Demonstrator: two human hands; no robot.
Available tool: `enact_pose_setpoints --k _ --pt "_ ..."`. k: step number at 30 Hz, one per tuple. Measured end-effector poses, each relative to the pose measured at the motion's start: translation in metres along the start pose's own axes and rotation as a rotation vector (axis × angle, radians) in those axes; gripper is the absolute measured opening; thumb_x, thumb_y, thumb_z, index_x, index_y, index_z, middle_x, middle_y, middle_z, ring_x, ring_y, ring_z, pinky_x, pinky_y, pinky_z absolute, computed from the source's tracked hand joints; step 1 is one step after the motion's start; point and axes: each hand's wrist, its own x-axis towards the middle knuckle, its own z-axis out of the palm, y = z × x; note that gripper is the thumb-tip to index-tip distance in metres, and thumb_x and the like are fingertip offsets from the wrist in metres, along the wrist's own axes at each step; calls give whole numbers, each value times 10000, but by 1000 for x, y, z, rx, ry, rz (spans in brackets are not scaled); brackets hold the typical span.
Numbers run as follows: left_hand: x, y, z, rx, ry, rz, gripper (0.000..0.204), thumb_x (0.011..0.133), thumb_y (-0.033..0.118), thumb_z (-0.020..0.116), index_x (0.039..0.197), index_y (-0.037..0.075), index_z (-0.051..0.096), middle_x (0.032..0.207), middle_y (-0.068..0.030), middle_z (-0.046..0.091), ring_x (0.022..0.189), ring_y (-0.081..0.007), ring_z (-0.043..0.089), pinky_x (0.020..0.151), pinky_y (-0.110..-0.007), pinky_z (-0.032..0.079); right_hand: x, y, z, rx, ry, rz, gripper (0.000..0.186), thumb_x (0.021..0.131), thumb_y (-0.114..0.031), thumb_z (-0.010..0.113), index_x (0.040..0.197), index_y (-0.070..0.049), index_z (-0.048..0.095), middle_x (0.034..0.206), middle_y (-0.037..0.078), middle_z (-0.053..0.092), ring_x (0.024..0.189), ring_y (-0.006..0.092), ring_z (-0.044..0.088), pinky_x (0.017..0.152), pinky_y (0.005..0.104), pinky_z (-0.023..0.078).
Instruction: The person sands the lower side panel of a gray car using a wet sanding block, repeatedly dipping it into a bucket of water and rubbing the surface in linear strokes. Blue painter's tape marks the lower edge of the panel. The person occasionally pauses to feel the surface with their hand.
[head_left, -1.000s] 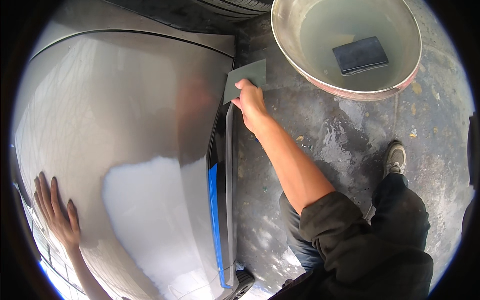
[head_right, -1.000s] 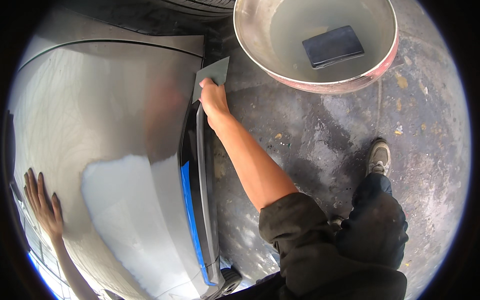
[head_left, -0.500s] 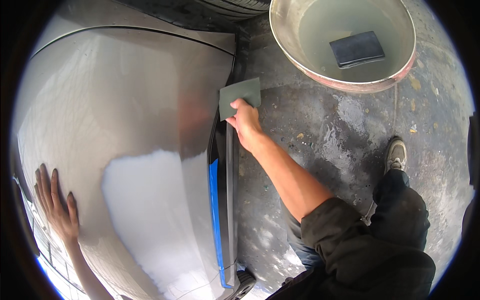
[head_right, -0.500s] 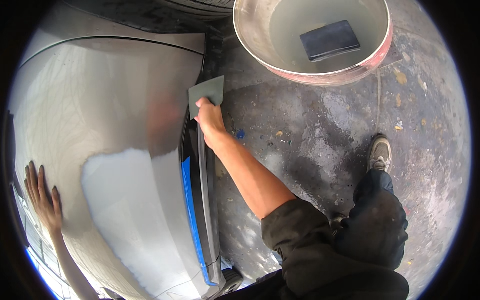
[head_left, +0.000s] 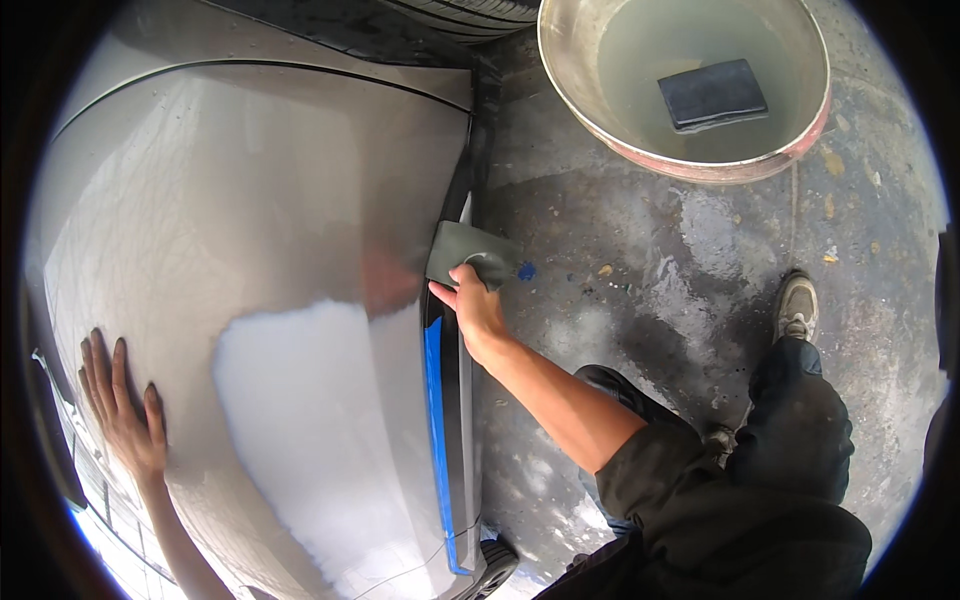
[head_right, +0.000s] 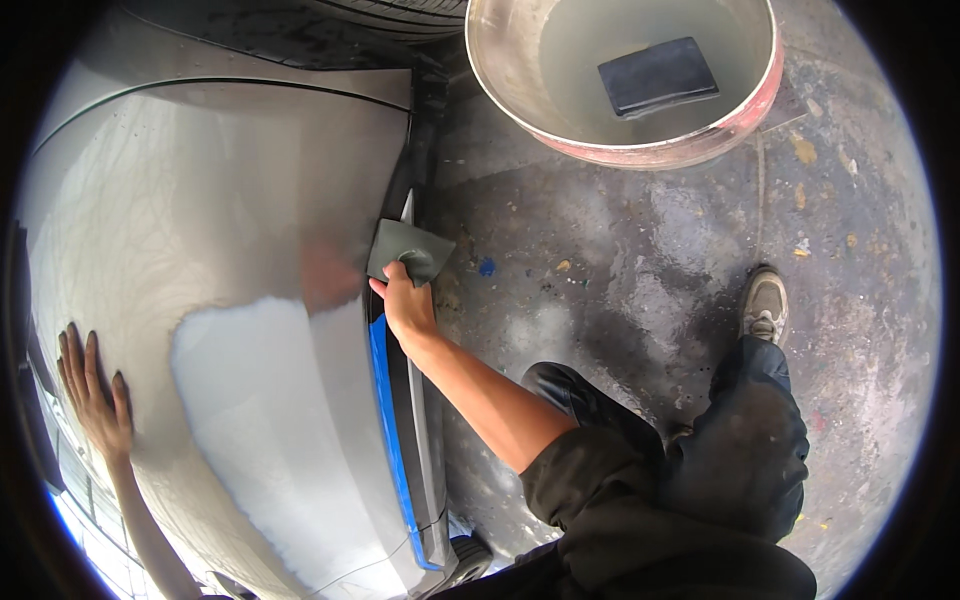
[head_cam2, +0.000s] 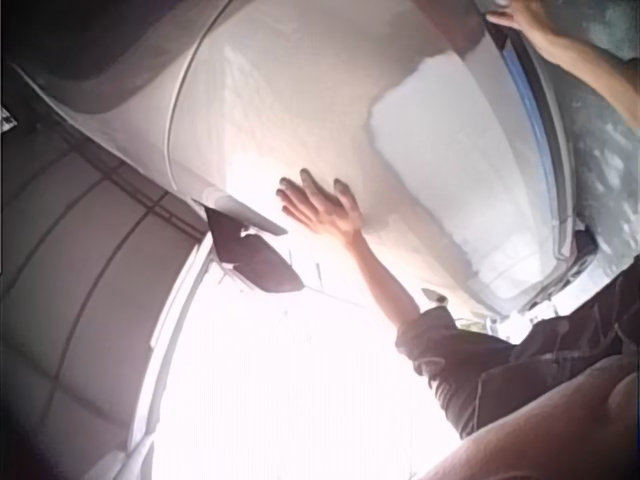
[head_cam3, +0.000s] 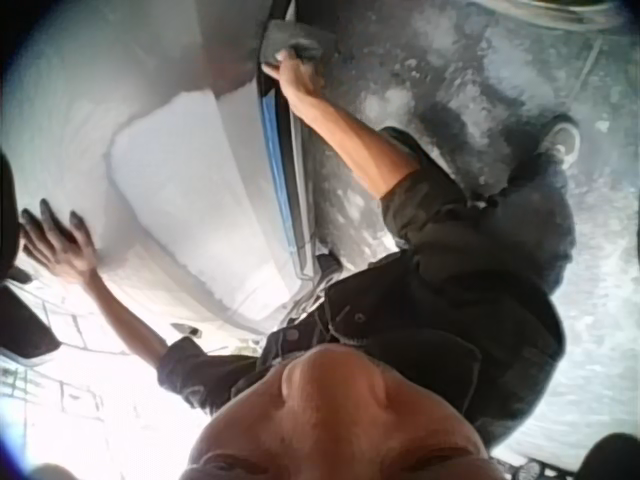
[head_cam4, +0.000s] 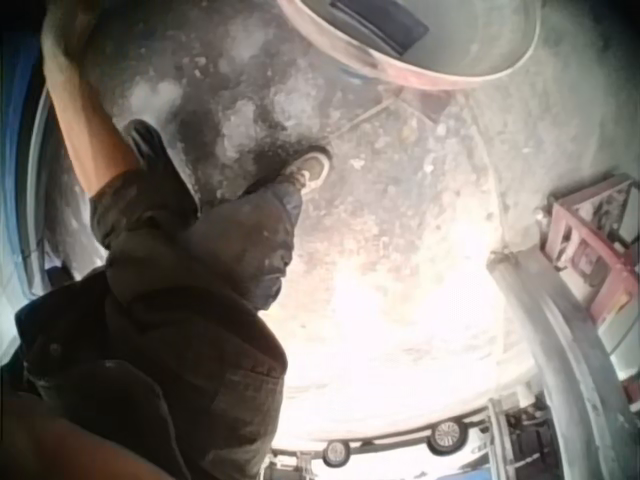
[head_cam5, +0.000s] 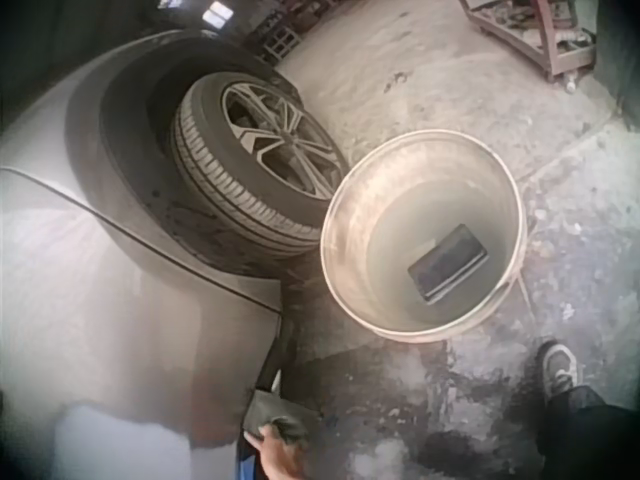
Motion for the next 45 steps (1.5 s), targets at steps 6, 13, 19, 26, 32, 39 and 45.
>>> enact_pose_setpoints --k 6,13,19,26,32,39,45 --pt "3 1 -3 1 -8 3 580 1072 474 400 1575 195 473 1669 -107 391 1571 -342 303 1271 -593 234 9 18 -20 -31 -149 -45 305 1003 -131 521 1230 61 586 1225 149 636 1145 298 690 1068 379 547" --pt "0 -1 1 14 -6 10 584 1074 477 390 1582 197 461 1670 -109 389 1571 -342 304 1270 -596 232 17 -33 -43 -381 3 -296 392 992 -197 565 1291 51 611 1236 157 676 1145 258 645 1027 383 488" --pt "-2 -4 1 -10 -1 8 581 1074 474 392 1575 190 470 1662 -124 398 1563 -361 317 1262 -608 243 43 -94 -50 -416 -127 -453 448 981 -299 695 1296 5 598 1082 111 705 911 233 659 818 369 516" --pt "1 2 0 -45 13 2 578 1073 455 397 1569 170 476 1658 -144 400 1556 -373 328 1260 -612 247 92 -126 -32 -845 77 -692 272 928 -225 668 1097 -24 740 1035 268 743 1064 457 693 903 483 541" --pt "3 3 -2 -61 5 9 581 1077 454 390 1574 163 469 1660 -152 393 1555 -379 326 1261 -611 243 113 -142 -2 -929 16 -700 319 855 -177 695 1132 -26 744 1031 218 764 1020 372 728 891 435 550" --pt "4 2 -2 -72 19 17 584 1077 458 386 1577 166 465 1660 -151 391 1556 -381 323 1260 -618 244 133 -139 14 -981 213 -723 272 871 -206 744 1106 -73 773 964 176 786 949 363 756 858 434 575" --pt "3 2 -3 -71 14 17 581 1075 448 388 1576 163 467 1656 -154 396 1553 -384 328 1258 -621 247 129 -138 22 -987 275 -722 238 860 -199 745 1070 -93 784 969 175 784 968 377 750 869 449 579"
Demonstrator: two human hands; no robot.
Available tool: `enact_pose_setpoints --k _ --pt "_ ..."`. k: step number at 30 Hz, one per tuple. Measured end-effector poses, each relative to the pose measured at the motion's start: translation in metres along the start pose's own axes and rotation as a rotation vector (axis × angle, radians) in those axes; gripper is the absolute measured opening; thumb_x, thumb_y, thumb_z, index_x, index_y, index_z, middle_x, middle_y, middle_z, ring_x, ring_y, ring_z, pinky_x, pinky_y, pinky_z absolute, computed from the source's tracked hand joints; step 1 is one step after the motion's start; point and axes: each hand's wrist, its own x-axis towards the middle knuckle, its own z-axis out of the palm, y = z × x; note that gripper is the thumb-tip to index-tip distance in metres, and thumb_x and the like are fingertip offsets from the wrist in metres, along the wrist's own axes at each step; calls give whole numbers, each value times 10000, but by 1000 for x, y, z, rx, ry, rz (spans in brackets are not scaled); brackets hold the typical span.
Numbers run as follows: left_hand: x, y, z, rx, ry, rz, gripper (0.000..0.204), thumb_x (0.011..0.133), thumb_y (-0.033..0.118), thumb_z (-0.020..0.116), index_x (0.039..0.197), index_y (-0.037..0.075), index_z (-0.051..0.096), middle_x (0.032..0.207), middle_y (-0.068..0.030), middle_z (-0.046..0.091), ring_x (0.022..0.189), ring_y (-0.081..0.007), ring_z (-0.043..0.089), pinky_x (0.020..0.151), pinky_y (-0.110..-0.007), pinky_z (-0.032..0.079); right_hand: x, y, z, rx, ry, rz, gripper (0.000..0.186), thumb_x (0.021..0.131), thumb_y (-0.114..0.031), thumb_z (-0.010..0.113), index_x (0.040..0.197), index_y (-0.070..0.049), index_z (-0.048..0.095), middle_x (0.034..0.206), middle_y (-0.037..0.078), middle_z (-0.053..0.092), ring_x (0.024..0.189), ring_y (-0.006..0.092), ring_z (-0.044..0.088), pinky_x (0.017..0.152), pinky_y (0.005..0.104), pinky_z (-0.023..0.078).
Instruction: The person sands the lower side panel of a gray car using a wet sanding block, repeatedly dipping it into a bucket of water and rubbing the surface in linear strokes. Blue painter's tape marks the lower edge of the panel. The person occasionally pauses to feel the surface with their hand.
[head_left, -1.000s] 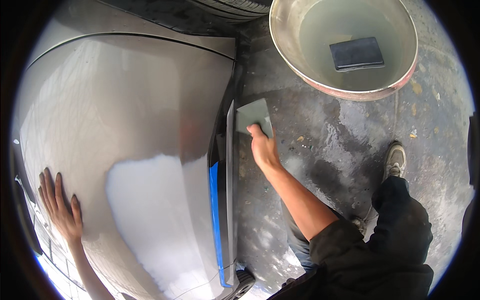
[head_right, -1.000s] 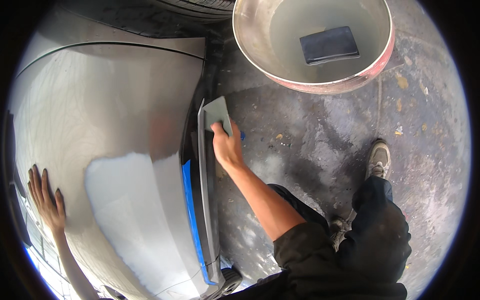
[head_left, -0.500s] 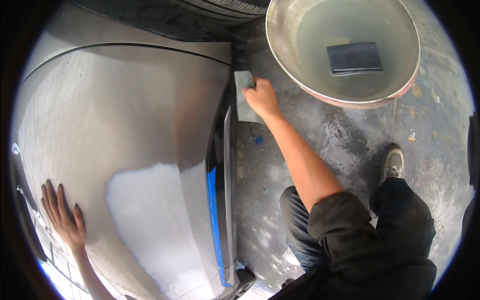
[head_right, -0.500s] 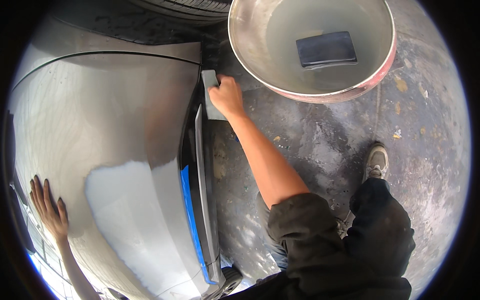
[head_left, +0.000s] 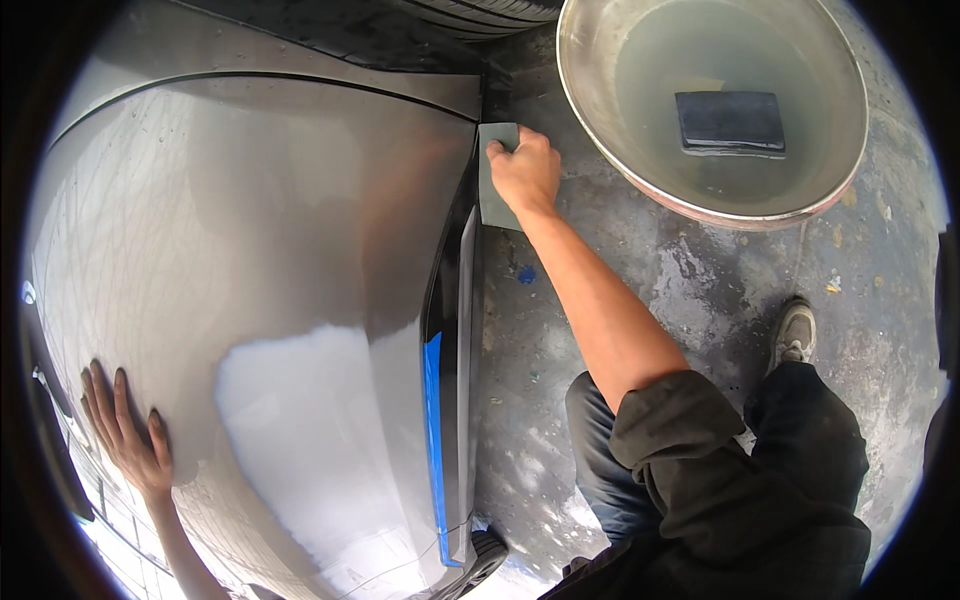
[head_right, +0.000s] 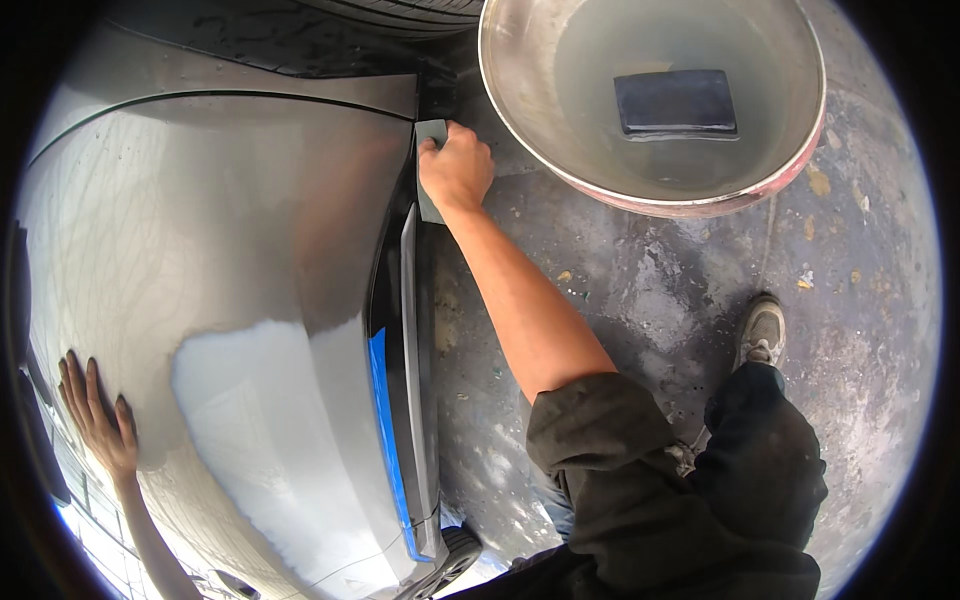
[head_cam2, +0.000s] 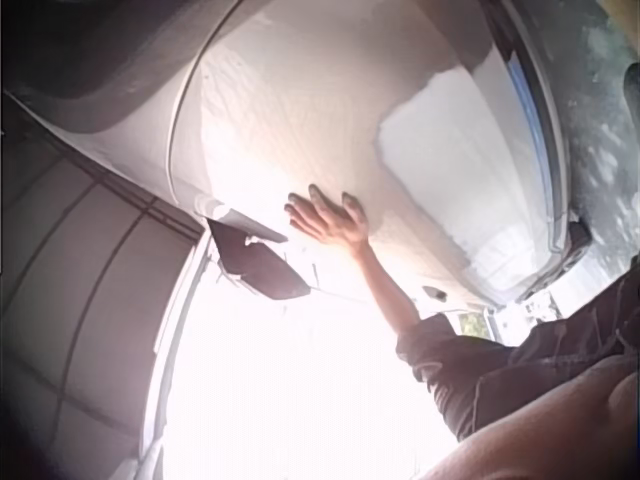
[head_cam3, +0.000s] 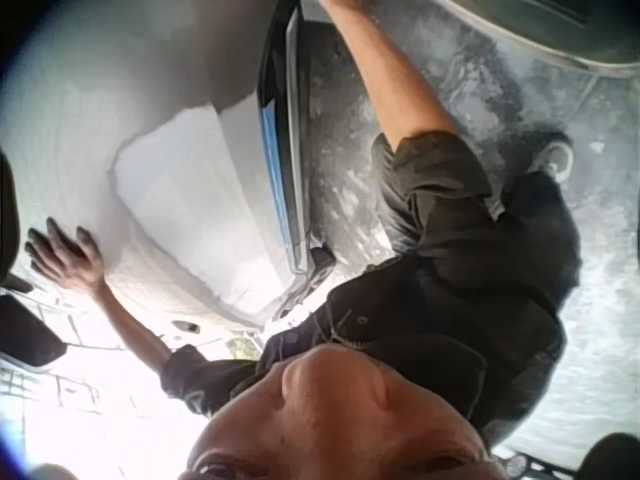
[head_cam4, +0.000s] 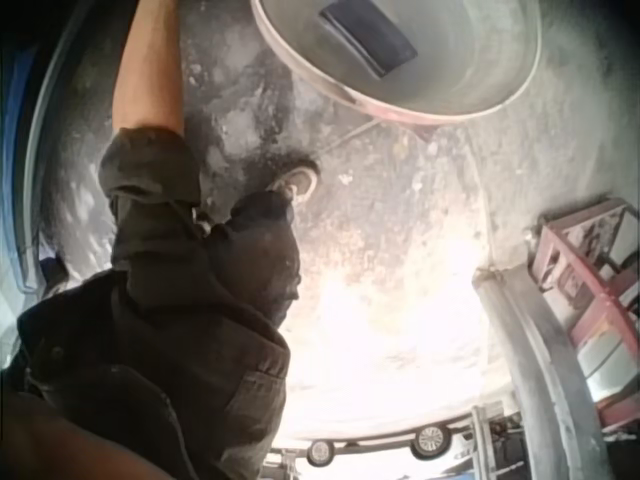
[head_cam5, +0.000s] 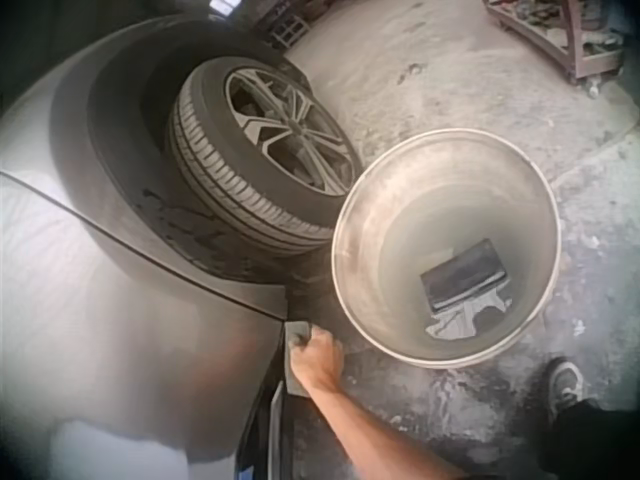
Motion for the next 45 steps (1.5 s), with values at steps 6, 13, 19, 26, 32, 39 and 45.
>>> enact_pose_setpoints --k 6,13,19,26,32,39,45 --pt "2 1 -1 1 0 -3 583 1072 449 392 1575 165 468 1655 -153 399 1550 -384 334 1256 -621 252 -2 -5 3 54 -5 23 203 843 -178 748 1017 -83 790 919 161 786 930 351 759 852 431 577" --pt "-3 -4 2 16 0 11 578 1076 448 388 1577 170 465 1654 -152 400 1546 -386 343 1251 -624 265 6 2 2 124 -61 140 193 807 -200 747 960 -83 766 877 172 774 920 407 743 851 490 588" --pt "-5 -7 4 24 1 23 576 1074 441 397 1579 172 459 1655 -151 398 1547 -386 341 1252 -629 261 9 -1 5 149 -51 89 154 818 -195 759 891 -60 771 865 165 776 896 378 754 831 461 579" --pt "-5 -6 3 16 -2 20 588 1067 454 400 1580 173 456 1656 -149 397 1546 -388 341 1253 -632 257 11 -8 -1 334 -143 214 151 850 -151 780 890 -5 775 839 102 771 814 215 732 772 386 553" --pt "-5 -6 5 16 11 19 594 1066 465 393 1581 177 457 1653 -150 403 1541 -387 353 1246 -631 275 10 -17 -1 334 -132 216 179 858 -150 787 925 16 778 856 87 764 805 166 697 739 367 534" --pt "-5 -11 3 25 1 41 589 1066 453 400 1577 166 462 1645 -156 414 1533 -391 366 1244 -626 281 17 -17 2 249 -126 183 167 832 -143 777 819 17 730 857 168 762 873 298 753 814 415 558" --pt "-5 -13 4 29 -7 54 580 1072 433 398 1575 154 462 1643 -161 416 1532 -394 368 1244 -620 281 10 -9 8 75 -118 182 242 819 -192 830 858 32 746 948 237 772 985 370 760 876 436 578"
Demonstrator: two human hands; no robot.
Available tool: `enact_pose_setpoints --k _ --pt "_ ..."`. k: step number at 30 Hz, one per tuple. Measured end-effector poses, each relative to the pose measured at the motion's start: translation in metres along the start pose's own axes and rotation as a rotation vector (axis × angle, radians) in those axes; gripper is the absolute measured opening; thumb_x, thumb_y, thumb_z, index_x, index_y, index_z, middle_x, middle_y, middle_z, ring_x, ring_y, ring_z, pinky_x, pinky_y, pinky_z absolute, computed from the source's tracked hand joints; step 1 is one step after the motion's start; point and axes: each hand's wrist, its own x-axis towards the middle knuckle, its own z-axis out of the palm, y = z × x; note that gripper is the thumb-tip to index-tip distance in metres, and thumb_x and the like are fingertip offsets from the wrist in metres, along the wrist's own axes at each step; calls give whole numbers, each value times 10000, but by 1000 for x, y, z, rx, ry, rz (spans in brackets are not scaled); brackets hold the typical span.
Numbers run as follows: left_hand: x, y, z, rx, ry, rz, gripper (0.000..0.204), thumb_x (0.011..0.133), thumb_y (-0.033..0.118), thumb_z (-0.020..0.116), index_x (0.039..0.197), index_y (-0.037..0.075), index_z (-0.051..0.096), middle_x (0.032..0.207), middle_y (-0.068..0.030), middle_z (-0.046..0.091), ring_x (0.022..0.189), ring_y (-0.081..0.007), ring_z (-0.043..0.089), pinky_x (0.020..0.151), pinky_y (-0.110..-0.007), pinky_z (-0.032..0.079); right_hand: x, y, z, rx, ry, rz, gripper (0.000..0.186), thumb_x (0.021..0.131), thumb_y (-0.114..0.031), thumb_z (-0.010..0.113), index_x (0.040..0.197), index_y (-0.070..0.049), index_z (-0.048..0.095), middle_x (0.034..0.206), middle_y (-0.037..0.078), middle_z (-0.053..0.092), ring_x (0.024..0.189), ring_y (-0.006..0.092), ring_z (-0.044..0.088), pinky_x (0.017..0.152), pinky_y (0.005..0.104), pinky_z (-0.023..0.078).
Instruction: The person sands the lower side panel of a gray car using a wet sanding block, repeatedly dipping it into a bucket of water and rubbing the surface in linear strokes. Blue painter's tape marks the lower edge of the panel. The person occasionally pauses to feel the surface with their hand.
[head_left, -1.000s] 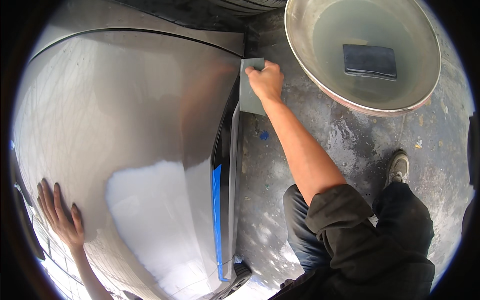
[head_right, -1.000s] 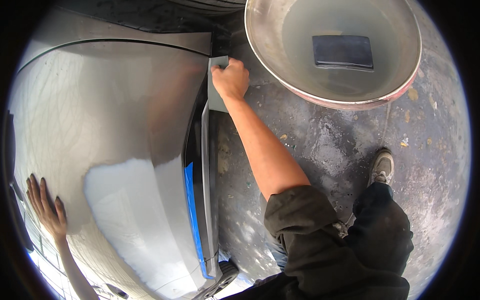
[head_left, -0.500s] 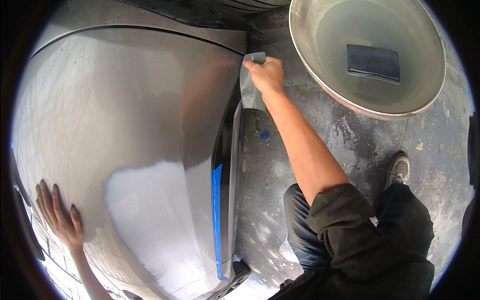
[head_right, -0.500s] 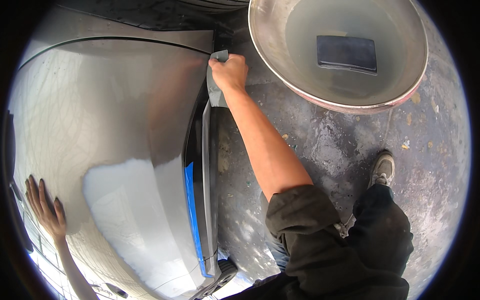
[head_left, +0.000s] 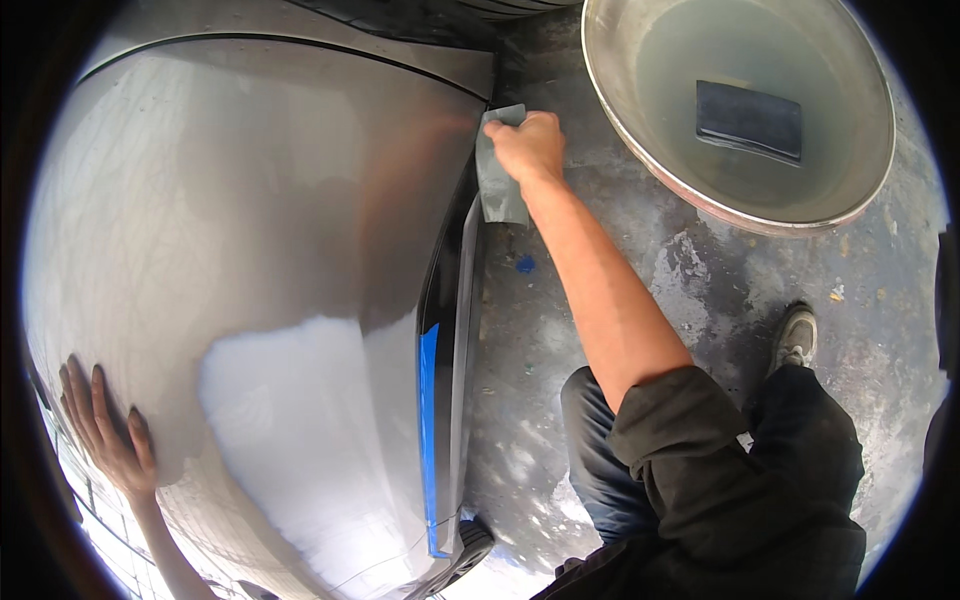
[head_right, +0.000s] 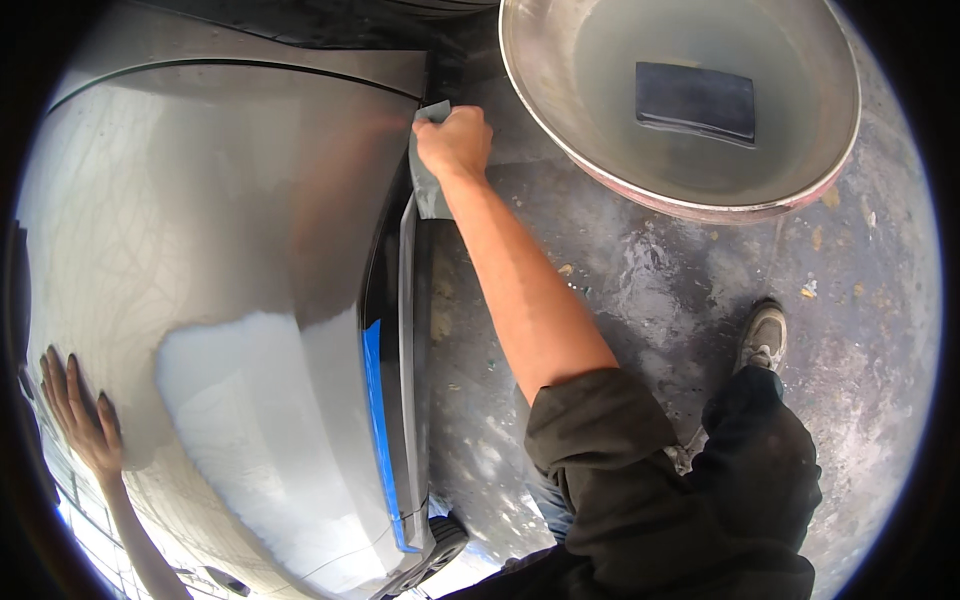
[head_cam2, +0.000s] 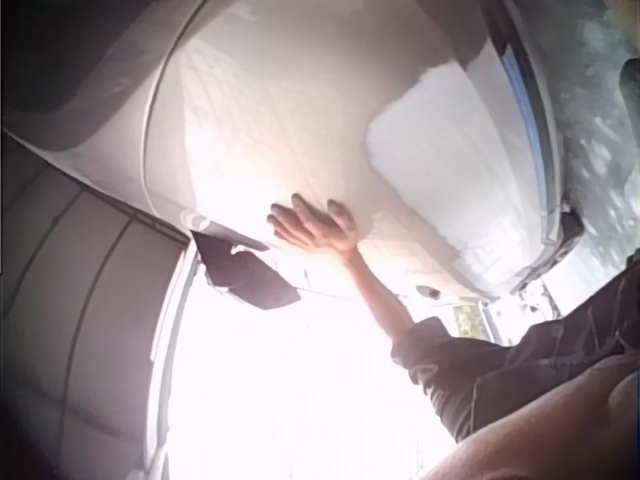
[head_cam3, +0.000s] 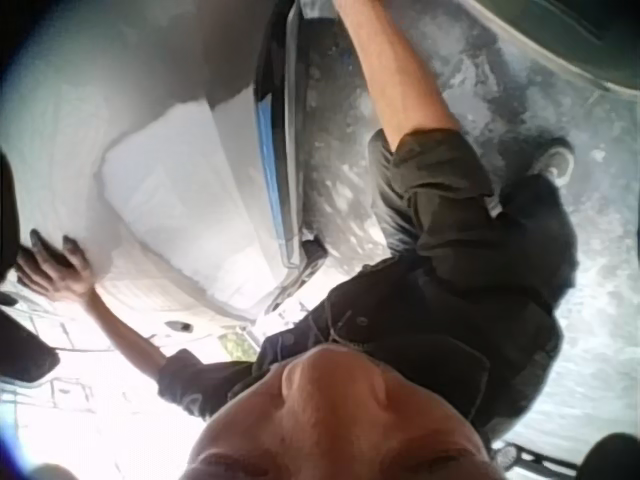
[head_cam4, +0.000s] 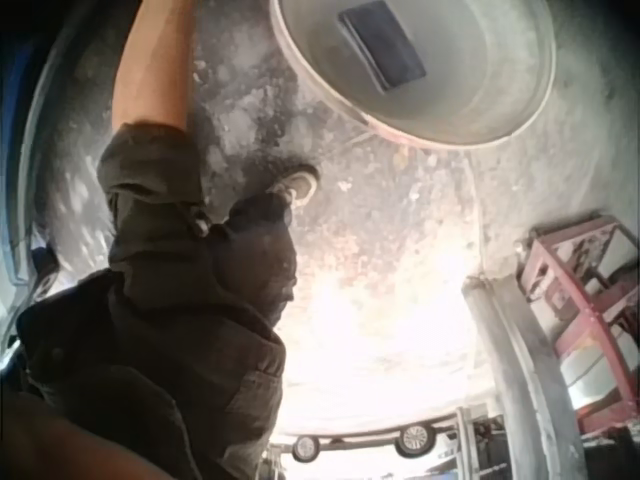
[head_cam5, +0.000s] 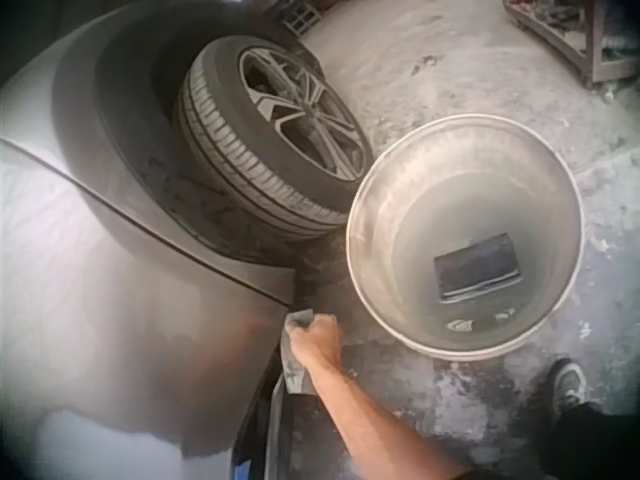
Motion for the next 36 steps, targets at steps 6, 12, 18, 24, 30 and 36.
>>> enact_pose_setpoints --k 6,12,18,24,30,36 --pt "-3 -4 3 32 15 31 574 1069 432 412 1570 161 476 1639 -155 424 1541 -382 355 1248 -611 279 -18 18 7 98 -71 92 261 812 -177 826 893 57 746 924 197 768 912 289 740 821 416 557" --pt "-4 -4 4 35 35 43 576 1065 456 429 1570 184 478 1648 -134 418 1544 -370 354 1252 -613 272 -71 30 15 177 -151 137 205 827 -149 799 904 38 763 857 130 766 803 180 711 738 375 533" --pt "-4 -6 5 34 28 20 562 1062 450 458 1572 212 477 1647 -124 421 1546 -364 350 1250 -612 278 -115 52 32 170 -105 106 172 845 -145 793 918 11 794 790 118 769 742 179 721 707 355 541" --pt "-7 -7 9 65 22 10 554 1072 451 444 1579 228 464 1653 -116 412 1547 -356 352 1248 -611 282 -158 78 48 175 -141 15 217 832 -147 799 839 56 725 763 249 728 767 377 763 708 446 578" --pt "-2 4 3 23 -4 -46 556 1076 445 417 1582 219 459 1654 -114 412 1549 -353 348 1254 -611 270 -214 119 42 23 -444 -93 186 839 -162 777 847 23 759 792 245 735 761 377 757 707 454 589" --pt "-4 5 1 56 -13 -52 571 1071 446 397 1584 199 452 1660 -127 400 1556 -364 330 1251 -620 264 -86 67 -2 292 -80 2 149 880 -131 792 952 -1 796 857 57 772 756 126 674 703 339 533"
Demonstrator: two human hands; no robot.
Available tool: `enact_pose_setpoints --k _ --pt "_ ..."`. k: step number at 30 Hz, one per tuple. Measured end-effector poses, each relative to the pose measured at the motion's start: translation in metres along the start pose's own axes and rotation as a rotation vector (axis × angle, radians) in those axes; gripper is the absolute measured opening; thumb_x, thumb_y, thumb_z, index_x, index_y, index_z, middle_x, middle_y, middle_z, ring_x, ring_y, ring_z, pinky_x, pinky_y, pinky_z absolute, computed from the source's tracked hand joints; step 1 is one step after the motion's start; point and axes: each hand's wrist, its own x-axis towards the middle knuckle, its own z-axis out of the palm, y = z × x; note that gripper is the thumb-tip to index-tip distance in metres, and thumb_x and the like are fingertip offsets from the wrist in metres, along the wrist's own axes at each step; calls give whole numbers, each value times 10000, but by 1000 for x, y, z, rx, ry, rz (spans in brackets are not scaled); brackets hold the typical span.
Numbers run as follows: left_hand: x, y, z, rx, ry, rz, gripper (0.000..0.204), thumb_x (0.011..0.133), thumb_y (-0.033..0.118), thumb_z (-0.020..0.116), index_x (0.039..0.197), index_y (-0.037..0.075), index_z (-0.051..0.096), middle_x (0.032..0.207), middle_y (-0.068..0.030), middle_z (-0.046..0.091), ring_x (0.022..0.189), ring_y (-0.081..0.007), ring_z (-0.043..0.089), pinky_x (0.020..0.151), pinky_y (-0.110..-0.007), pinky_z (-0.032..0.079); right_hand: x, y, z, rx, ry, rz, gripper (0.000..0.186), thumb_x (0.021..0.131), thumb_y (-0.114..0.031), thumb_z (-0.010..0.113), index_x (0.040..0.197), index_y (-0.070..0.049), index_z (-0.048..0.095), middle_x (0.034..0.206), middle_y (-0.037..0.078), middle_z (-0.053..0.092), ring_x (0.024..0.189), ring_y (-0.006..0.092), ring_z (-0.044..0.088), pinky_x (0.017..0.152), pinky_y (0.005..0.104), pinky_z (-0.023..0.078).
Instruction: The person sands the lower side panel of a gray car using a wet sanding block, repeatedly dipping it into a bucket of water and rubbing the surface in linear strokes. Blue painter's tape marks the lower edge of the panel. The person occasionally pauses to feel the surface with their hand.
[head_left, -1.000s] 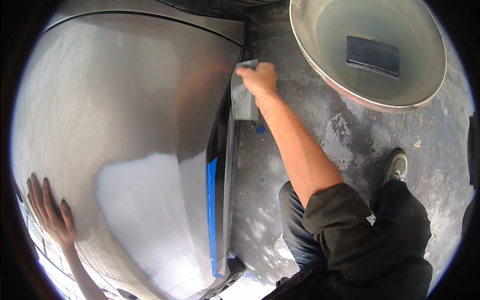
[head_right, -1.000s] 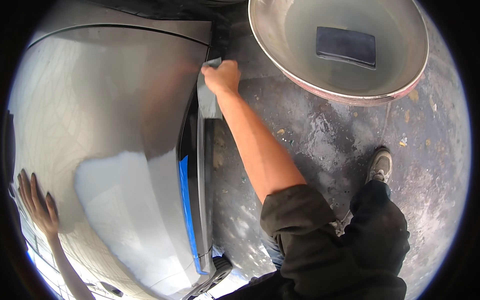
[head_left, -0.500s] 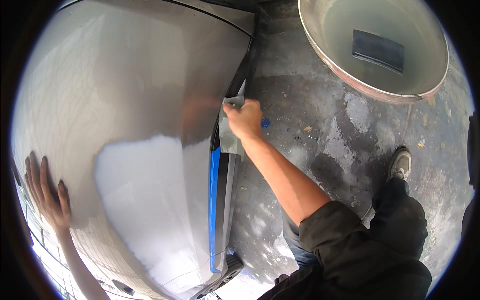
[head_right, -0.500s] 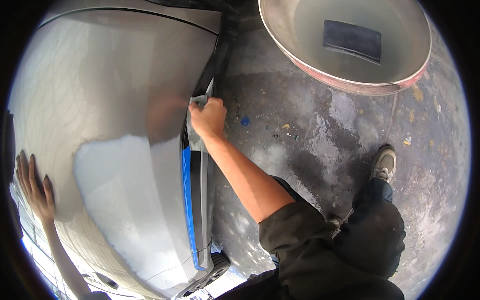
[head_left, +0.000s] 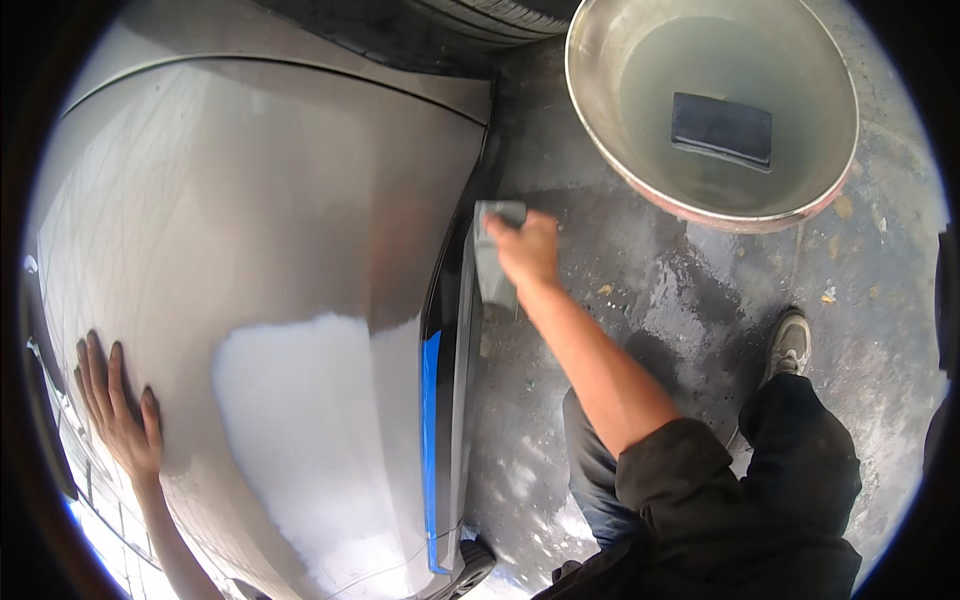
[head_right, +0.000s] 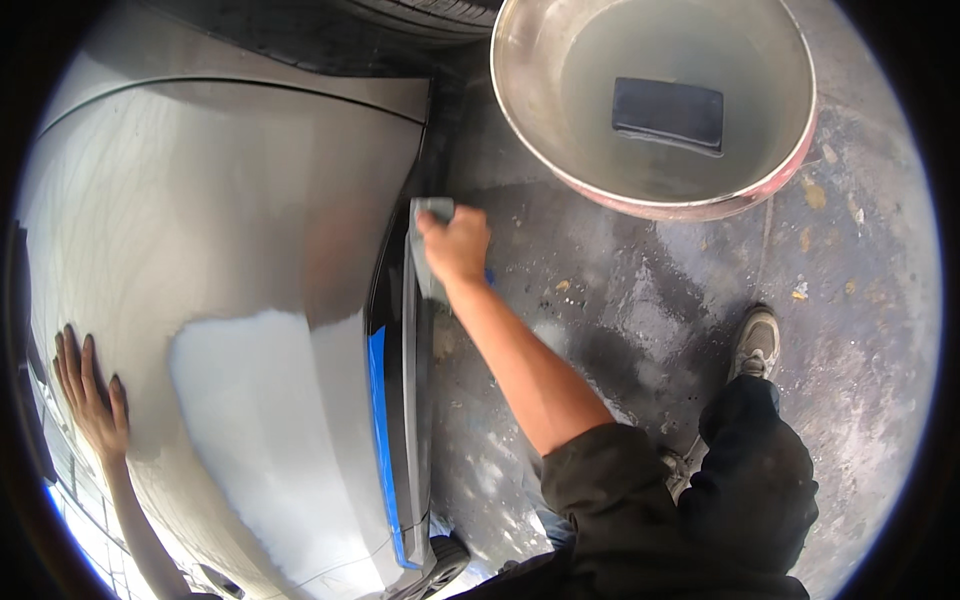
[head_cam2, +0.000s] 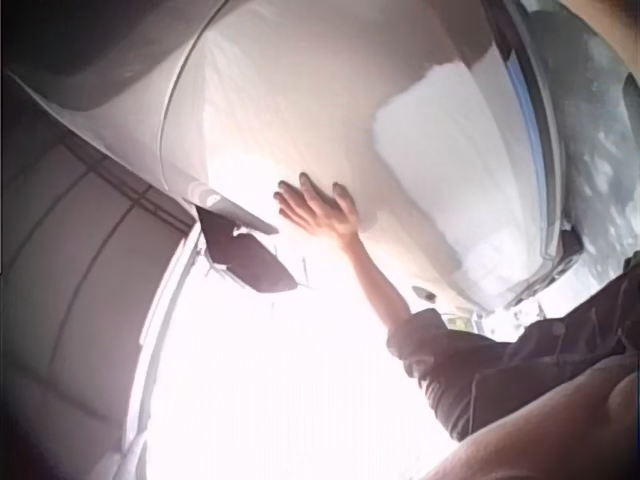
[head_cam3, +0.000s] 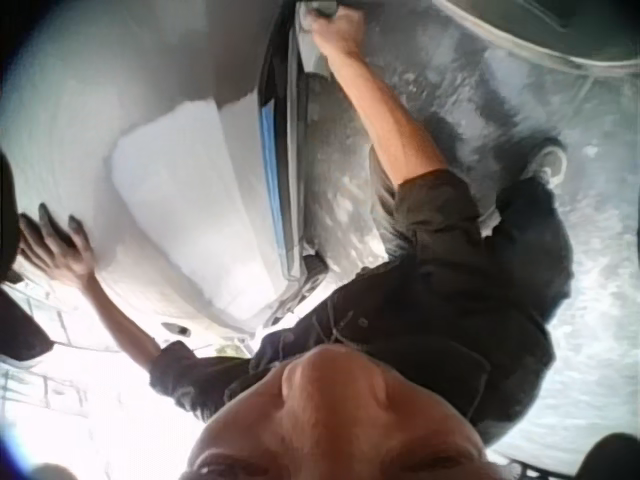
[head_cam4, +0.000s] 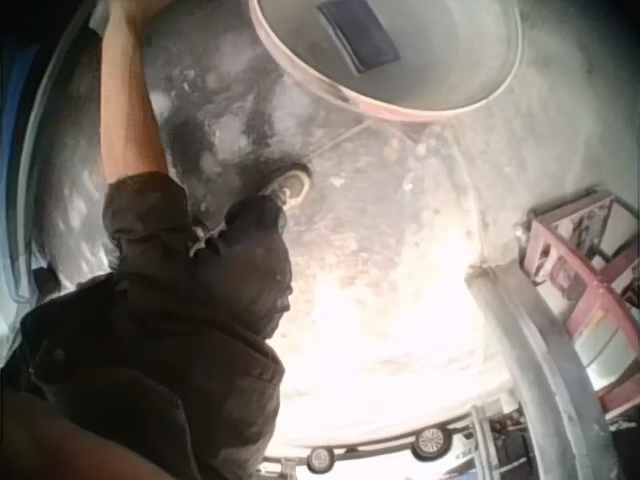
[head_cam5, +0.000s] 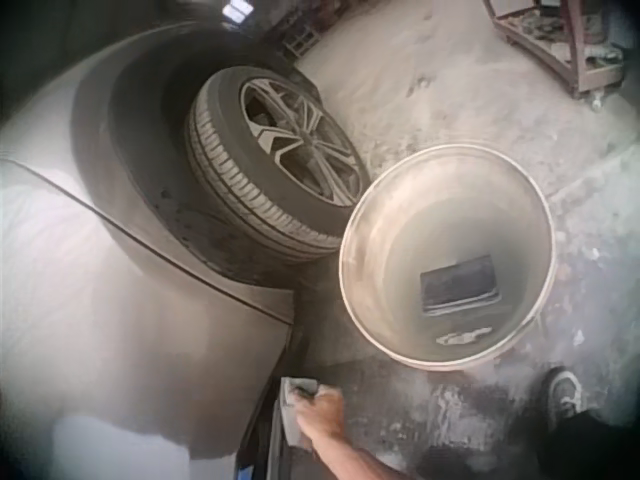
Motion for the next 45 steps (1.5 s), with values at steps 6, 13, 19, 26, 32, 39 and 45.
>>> enact_pose_setpoints --k 6,13,19,26,32,39,45 --pt "4 4 -2 -44 -8 -2 584 1073 438 387 1581 157 452 1657 -158 395 1552 -396 327 1252 -618 255 81 -55 2 -58 87 -5 171 875 -132 793 943 23 767 869 86 759 788 167 685 731 375 533" --pt "6 5 -6 -68 -11 3 584 1073 435 387 1579 152 456 1655 -163 397 1549 -401 331 1251 -618 254 87 -70 6 -94 98 32 186 865 -142 794 926 29 752 882 115 766 829 190 707 765 390 540" --pt "4 1 -2 -59 -1 16 582 1069 431 395 1580 159 459 1656 -154 398 1548 -396 334 1250 -616 263 90 -67 14 -146 95 22 188 860 -147 791 929 25 759 885 119 769 835 198 716 773 392 543" --pt "4 -2 -2 -57 4 34 579 1059 414 419 1577 160 466 1655 -153 402 1549 -392 335 1251 -615 263 99 -70 13 -288 52 -41 200 846 -157 802 942 15 766 906 146 773 879 237 739 810 399 550" --pt "3 -3 0 -55 15 46 573 1056 407 432 1576 170 469 1654 -144 407 1553 -376 333 1258 -610 253 78 -59 17 -292 57 63 238 826 -155 819 933 47 750 942 184 772 930 271 746 845 411 549" --pt "0 -6 3 -6 16 56 581 1058 451 448 1582 200 463 1655 -127 409 1554 -364 336 1258 -615 250 23 -27 30 -132 -5 167 229 828 -132 811 939 58 748 934 187 773 880 250 738 792 398 548" --pt "0 -8 6 -13 34 51 574 1063 463 449 1586 226 457 1660 -111 406 1554 -353 338 1256 -616 250 -30 -4 40 -134 -44 179 196 847 -144 811 919 32 768 855 153 776 802 204 734 742 376 546"
